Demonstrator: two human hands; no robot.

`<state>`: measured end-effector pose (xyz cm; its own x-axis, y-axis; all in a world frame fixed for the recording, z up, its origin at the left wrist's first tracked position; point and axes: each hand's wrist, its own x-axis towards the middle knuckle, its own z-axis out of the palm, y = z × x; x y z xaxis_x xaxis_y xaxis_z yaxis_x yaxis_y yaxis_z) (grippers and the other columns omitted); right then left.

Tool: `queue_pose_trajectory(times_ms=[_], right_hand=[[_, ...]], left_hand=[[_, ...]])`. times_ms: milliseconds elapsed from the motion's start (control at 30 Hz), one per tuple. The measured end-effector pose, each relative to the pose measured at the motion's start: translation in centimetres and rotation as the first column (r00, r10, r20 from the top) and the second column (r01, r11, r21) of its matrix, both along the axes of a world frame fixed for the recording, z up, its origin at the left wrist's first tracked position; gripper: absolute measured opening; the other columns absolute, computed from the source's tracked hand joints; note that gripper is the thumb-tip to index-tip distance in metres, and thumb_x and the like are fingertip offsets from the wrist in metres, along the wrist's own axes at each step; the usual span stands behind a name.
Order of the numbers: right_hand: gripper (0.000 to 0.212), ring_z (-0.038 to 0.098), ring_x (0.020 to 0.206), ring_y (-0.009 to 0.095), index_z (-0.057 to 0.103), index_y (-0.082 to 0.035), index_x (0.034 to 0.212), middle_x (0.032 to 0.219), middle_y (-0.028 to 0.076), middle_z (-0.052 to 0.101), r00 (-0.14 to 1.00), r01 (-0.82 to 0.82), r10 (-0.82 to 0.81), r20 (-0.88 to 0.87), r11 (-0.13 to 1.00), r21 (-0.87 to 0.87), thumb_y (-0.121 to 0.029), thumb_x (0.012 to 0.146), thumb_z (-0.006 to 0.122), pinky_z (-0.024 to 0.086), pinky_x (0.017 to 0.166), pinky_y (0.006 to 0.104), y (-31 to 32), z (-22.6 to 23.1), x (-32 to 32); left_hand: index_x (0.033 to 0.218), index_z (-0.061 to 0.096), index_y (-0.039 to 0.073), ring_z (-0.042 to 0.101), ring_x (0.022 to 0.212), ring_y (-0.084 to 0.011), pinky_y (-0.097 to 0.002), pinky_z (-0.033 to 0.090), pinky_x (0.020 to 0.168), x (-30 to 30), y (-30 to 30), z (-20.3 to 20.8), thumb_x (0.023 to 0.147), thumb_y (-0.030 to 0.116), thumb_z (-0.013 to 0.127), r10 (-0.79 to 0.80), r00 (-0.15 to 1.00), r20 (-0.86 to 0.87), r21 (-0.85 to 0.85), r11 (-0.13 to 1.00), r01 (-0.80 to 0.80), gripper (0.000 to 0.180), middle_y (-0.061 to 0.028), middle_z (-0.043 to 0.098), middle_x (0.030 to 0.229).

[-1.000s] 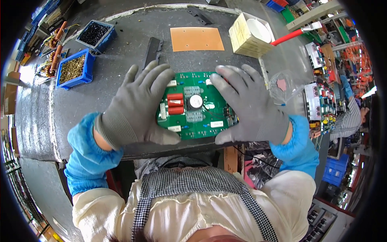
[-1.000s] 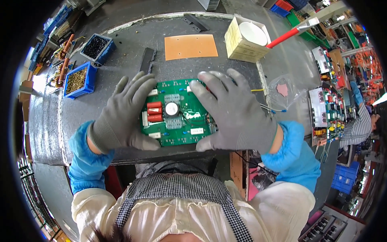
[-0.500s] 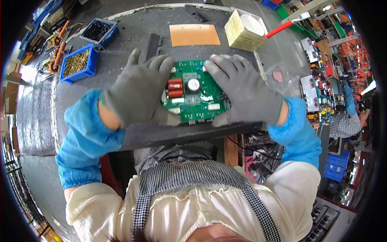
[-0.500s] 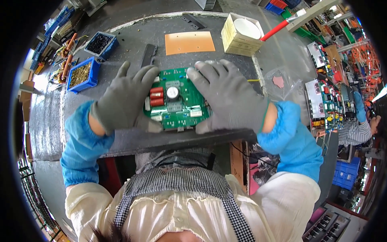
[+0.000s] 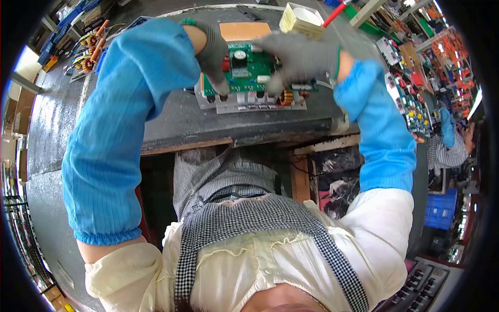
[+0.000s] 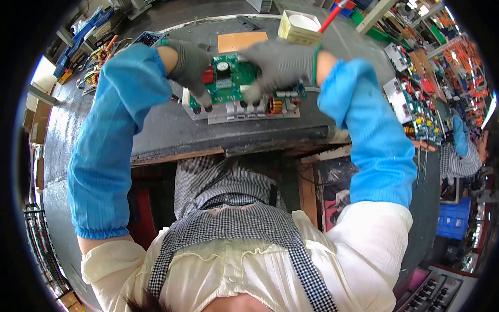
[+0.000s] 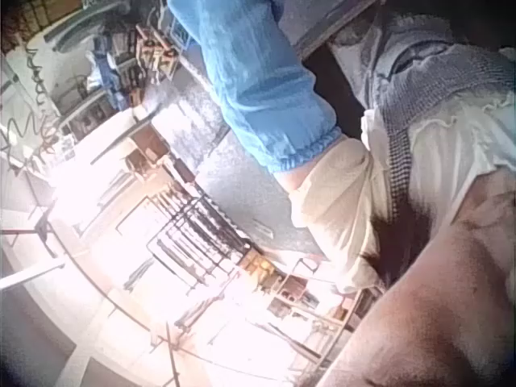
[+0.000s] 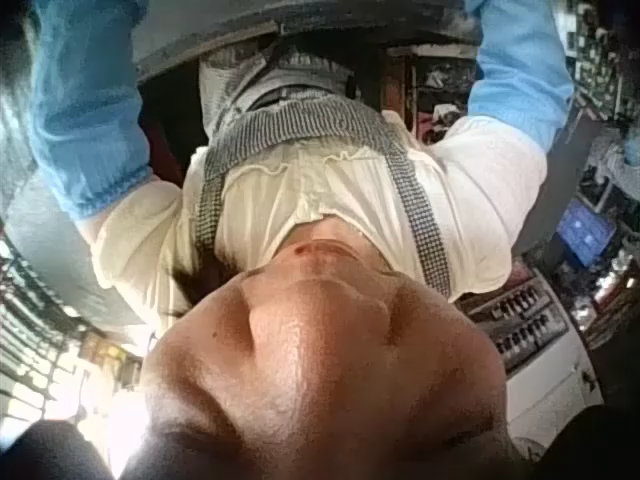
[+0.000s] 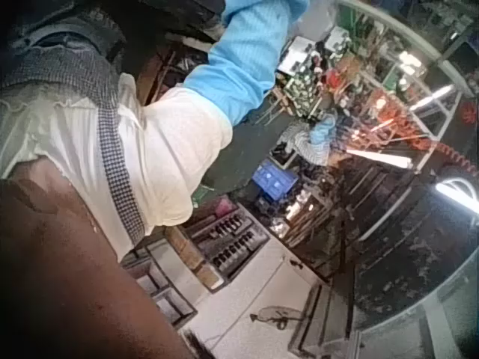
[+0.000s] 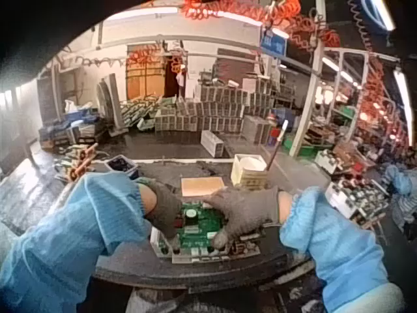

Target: The person assembles electronic components by mounting a circuit board to a metal chassis with screws. The screws are driven into place using a power screwdriver.

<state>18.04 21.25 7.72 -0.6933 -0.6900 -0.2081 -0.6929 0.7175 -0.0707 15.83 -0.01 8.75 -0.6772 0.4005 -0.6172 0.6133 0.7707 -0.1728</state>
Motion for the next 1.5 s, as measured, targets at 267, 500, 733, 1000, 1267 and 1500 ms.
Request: queue_pose_trajectory(times_ms=[267,500,733,1000,1267,1500], right_hand=[[0.095,0.048,0.138,0.03,0.033,-0.008,0.154,0.151,0.019,0.046,0.978,0.167,-0.175,-0.111,0.983,-0.072,-0.051,0.082,0.079,0.043,0.111,0.0479,-3.8,4.4,2.8],[0.102,0.063,0.121,0.033,0.047,-0.005,0.144,0.13,0.021,0.063,0.993,0.112,-0.116,-0.023,0.986,-0.12,-0.053,0.066,0.091,0.052,0.102,0.0428,-5.6,-0.5,1.5],[0.094,0.069,0.109,0.029,0.054,-0.009,0.138,0.12,0.016,0.07,0.995,0.094,-0.094,0.037,0.996,-0.002,-0.051,0.064,0.092,0.054,0.096,0.0385,-7.4,-1.1,0.7],[0.122,0.059,0.125,0.035,0.028,-0.008,0.157,0.137,0.022,0.058,0.991,0.094,-0.085,-0.1,0.992,0.087,-0.051,0.062,0.091,0.05,0.103,0.041,-7.6,-0.7,0.9],[0.12,0.067,0.113,0.036,0.028,-0.015,0.158,0.125,0.021,0.066,0.999,0.038,-0.029,-0.045,0.974,0.223,-0.04,0.06,0.094,0.054,0.096,0.0423,-9.9,0.5,0.6],[0.125,0.063,0.117,0.04,0.03,-0.014,0.157,0.131,0.025,0.059,1.0,-0.007,0.011,-0.012,0.965,0.263,-0.043,0.055,0.096,0.052,0.1,0.0449,-10.6,0.3,-0.1]], left_hand=[[0.133,0.063,0.01,0.066,0.113,-0.0343,-0.043,0.05,0.1,1.0,0.9,0.7,0.068,0.053,0.09,0.011,1.0,0.004,-0.024,1.0,-0.011,0.083,-0.0169,0.07,0.121],[0.133,0.061,0.007,0.065,0.114,-0.0339,-0.0426,0.049,0.102,0.6,0.9,-0.5,0.066,0.051,0.093,0.018,1.0,-0.022,0.013,1.0,-0.018,0.086,-0.0184,0.069,0.124],[0.132,0.061,0.005,0.067,0.112,-0.0341,-0.0414,0.051,0.1,0.9,-0.2,-0.5,0.064,0.049,0.094,0.027,0.999,-0.019,0.06,0.998,-0.026,0.088,-0.0183,0.069,0.121],[0.136,0.056,0.002,0.063,0.118,-0.0357,-0.043,0.051,0.102,1.6,-4.2,-2.9,0.066,0.052,0.092,0.167,0.984,-0.06,0.369,0.92,-0.134,0.093,-0.021,0.067,0.123],[0.134,0.06,-0.001,0.061,0.115,-0.0255,-0.0335,0.048,0.1,7.3,-15.7,-11.8,0.094,0.039,0.072,0.691,0.708,0.143,0.986,-0.039,-0.161,0.057,-0.0176,0.066,0.122],[0.114,0.07,0.003,0.065,0.092,-0.0145,-0.0295,0.053,0.086,14.9,-11.2,-16.0,0.091,0.022,0.075,0.712,0.638,0.295,0.955,-0.195,-0.223,0.03,-0.0072,0.072,0.099]])
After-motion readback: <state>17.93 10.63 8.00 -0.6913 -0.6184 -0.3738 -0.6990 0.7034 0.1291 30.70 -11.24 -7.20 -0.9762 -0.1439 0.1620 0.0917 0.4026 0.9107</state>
